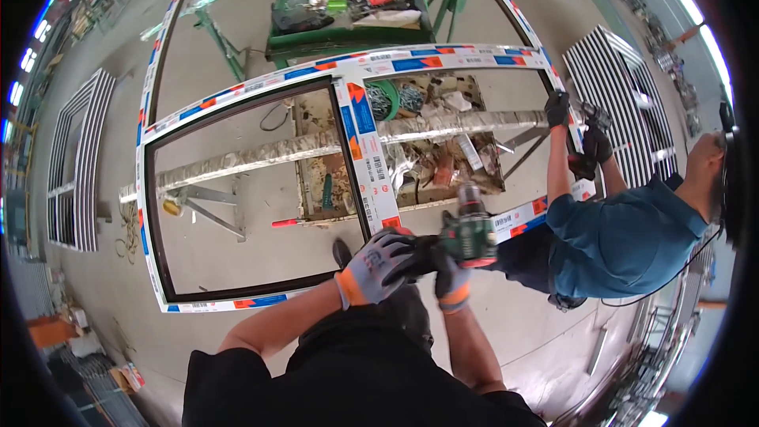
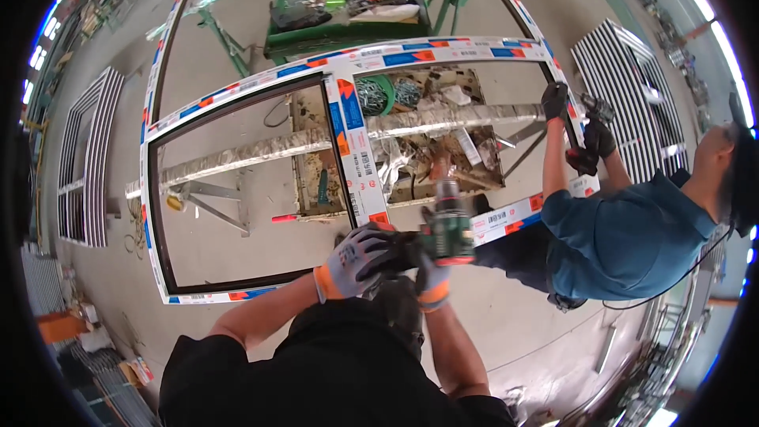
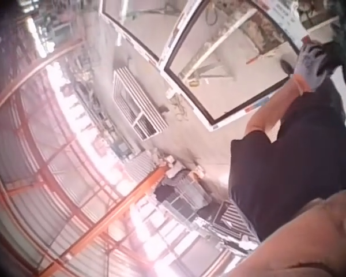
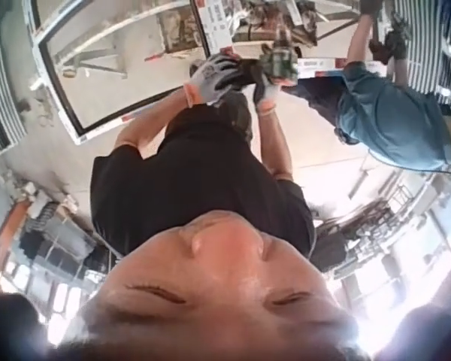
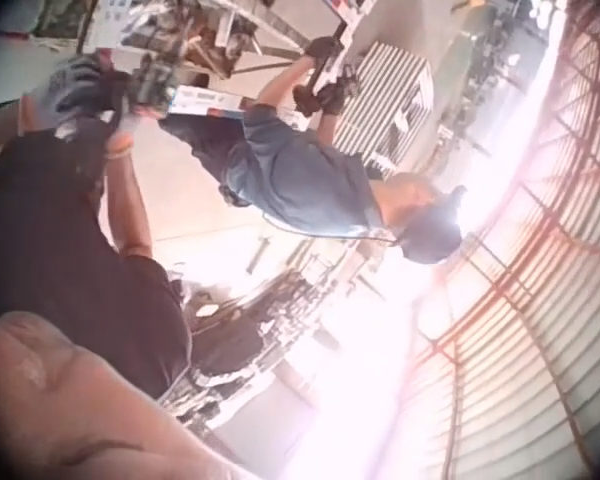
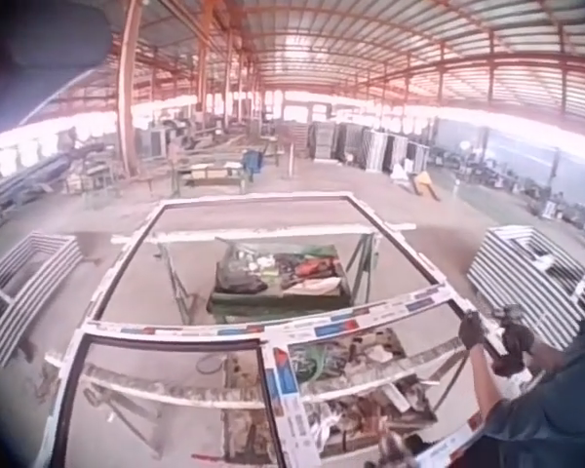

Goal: Assembling aluminum window frames using a sealant gun and a power drill.

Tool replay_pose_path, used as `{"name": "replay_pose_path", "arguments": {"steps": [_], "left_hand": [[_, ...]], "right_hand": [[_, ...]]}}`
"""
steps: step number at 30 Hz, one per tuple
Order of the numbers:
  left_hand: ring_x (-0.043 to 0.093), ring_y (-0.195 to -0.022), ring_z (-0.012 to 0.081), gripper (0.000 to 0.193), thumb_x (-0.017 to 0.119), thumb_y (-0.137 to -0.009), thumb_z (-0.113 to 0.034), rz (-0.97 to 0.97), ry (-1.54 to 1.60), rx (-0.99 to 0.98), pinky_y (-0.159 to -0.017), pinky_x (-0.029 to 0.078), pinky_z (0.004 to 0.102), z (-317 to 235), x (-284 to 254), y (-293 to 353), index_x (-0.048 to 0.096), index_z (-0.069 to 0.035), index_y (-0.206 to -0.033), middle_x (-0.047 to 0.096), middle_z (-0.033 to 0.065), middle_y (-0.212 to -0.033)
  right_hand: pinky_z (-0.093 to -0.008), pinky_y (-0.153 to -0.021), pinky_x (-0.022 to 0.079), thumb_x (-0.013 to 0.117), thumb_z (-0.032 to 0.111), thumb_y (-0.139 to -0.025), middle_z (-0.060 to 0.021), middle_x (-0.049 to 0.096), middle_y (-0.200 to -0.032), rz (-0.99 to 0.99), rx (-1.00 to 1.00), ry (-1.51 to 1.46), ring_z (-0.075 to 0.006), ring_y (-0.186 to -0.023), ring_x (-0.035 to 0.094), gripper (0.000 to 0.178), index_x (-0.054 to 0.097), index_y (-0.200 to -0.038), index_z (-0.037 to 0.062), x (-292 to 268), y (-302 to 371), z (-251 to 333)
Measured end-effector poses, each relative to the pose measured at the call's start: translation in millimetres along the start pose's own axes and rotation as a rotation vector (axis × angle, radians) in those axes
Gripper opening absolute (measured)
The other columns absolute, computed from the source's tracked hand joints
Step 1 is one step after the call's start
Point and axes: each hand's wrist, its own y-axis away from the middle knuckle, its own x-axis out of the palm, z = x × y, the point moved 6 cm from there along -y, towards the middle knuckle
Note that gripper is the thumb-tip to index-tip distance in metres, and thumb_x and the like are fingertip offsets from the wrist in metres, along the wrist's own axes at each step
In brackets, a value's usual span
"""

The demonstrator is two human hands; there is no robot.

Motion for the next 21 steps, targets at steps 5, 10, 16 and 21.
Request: {"name": "replay_pose_path", "arguments": {"steps": [5,10,16,21], "left_hand": [[0.058,-0.095,0.0322,0.033,0.068,-0.075,-0.008,-0.206,-0.14,-0.124,-0.086,0.047,0.042,90.2,-9.1,-68.0,0.063,-0.009,-0.107,0.062,0.0117,-0.099],[0.058,-0.101,0.0318,0.029,0.059,-0.085,-0.027,-0.071,-0.407,-0.463,-0.095,0.041,0.0399,252.5,3.9,-149.2,0.061,-0.013,-0.11,0.064,0.0142,-0.103],[0.06,-0.101,0.0306,0.036,0.046,-0.09,-0.031,0.49,-0.652,-0.673,-0.086,0.045,0.0416,378.7,46.4,-274.0,0.054,-0.006,-0.115,0.064,0.0153,-0.107],[0.06,-0.105,0.0314,0.034,0.046,-0.09,-0.023,0.613,-0.826,-0.648,-0.087,0.047,0.0414,493.4,95.2,-300.9,0.055,-0.008,-0.119,0.063,0.0162,-0.114]], "right_hand": [[-0.024,-0.051,0.04,0.055,0.012,-0.077,-0.0024,0.049,-0.067,-0.066,0.094,-0.302,-0.0112,-0.055,0.047,0.066,0.037,-0.136,-0.0095,-88.0,-16.4,-27.6],[-0.0238,-0.048,0.039,0.062,0.024,-0.083,-0.002,0.049,-0.065,-0.13,0.357,-0.344,-0.0114,-0.054,0.049,0.052,0.048,-0.126,-0.0029,-132.2,-41.1,-50.8],[-0.0283,-0.049,0.044,0.063,0.02,-0.078,-0.008,0.053,-0.065,0.029,0.605,-0.696,-0.0193,-0.051,0.053,0.029,0.052,-0.097,0.0021,-172.7,-81.6,-117.8],[-0.0314,-0.051,0.046,0.063,0.022,-0.077,-0.0098,0.055,-0.07,0.005,0.833,-0.845,-0.0213,-0.055,0.054,0.033,0.053,-0.103,0.0055,-177.0,-95.7,-155.4]]}}
